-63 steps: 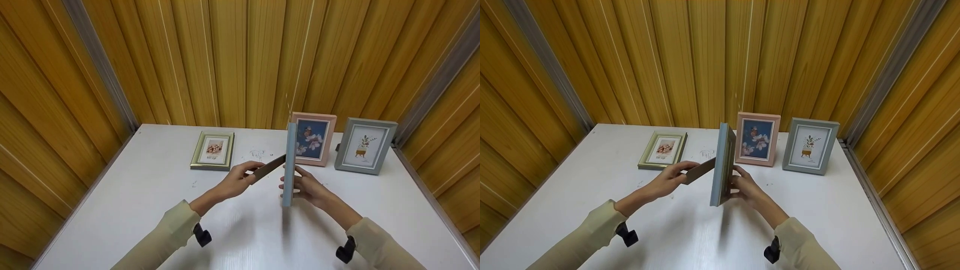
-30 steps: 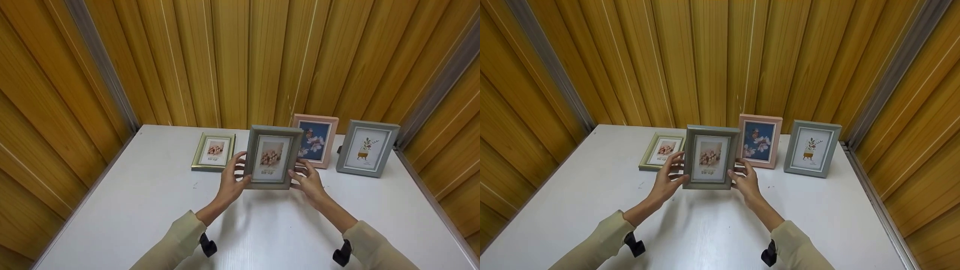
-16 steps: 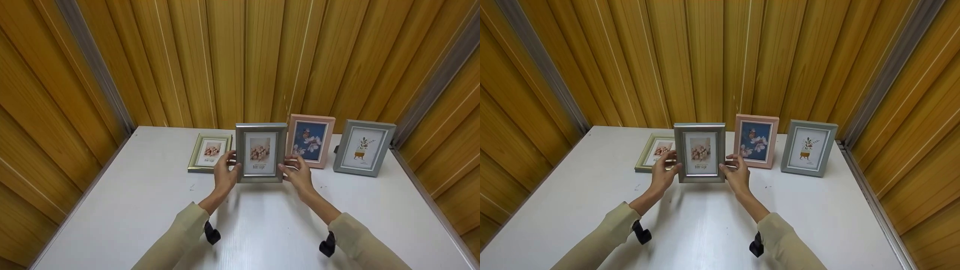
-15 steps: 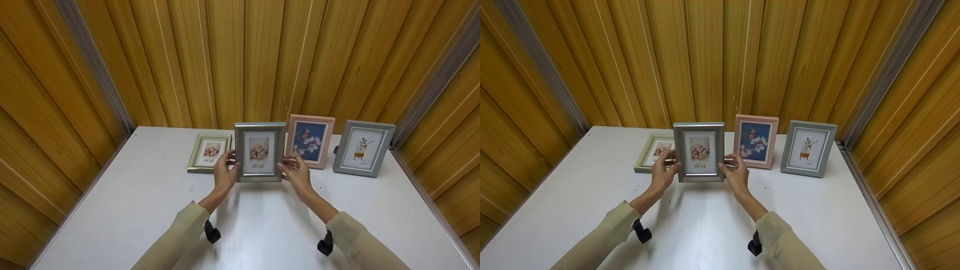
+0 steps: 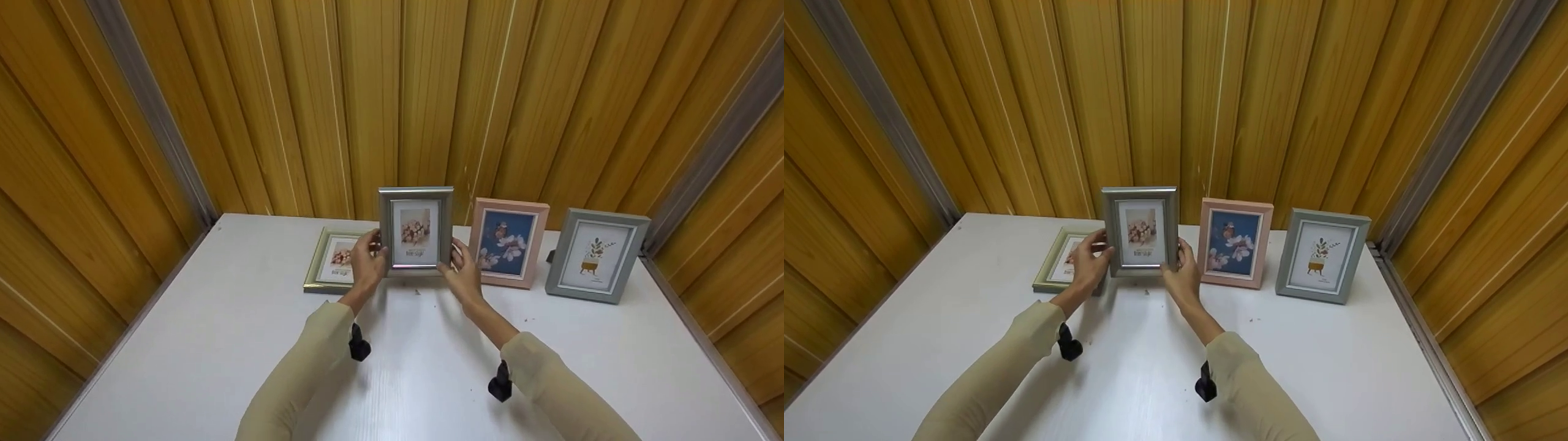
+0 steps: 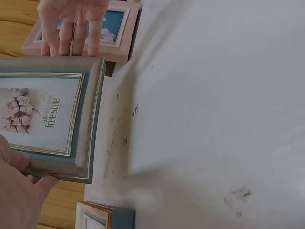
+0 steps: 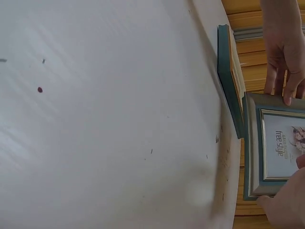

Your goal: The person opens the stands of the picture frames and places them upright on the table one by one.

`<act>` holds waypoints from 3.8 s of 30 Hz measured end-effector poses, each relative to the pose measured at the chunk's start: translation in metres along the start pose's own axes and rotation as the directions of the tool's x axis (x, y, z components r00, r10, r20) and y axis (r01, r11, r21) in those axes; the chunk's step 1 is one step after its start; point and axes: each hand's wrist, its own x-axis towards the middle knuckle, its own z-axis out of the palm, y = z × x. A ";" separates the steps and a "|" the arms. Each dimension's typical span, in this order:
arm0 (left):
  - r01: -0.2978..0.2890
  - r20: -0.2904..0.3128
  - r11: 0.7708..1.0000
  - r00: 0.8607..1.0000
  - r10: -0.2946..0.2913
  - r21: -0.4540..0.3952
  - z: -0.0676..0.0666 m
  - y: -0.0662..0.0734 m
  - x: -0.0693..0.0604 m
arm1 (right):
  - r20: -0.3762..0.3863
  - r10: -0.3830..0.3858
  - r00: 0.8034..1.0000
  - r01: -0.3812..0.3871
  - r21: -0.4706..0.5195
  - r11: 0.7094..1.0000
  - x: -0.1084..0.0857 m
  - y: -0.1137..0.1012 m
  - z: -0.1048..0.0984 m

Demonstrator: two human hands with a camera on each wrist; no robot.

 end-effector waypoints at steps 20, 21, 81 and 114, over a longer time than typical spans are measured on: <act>-0.038 0.081 0.997 0.996 0.033 0.060 0.018 -0.025 0.007 | 0.118 0.108 0.987 -0.093 -0.122 0.988 0.010 0.022 -0.007; -0.039 0.089 0.997 0.995 0.033 0.065 0.018 -0.025 0.008 | 0.115 0.109 0.987 -0.095 -0.123 0.988 0.011 0.022 -0.008; 0.254 0.021 0.754 0.942 -0.334 0.606 -0.114 -0.047 0.002 | 0.388 -0.009 0.922 0.133 -0.293 0.947 -0.006 0.016 0.131; 0.656 0.442 0.736 0.617 -0.651 0.168 -0.159 0.001 -0.025 | 0.320 0.195 0.927 -0.176 -0.087 0.981 -0.033 -0.003 0.059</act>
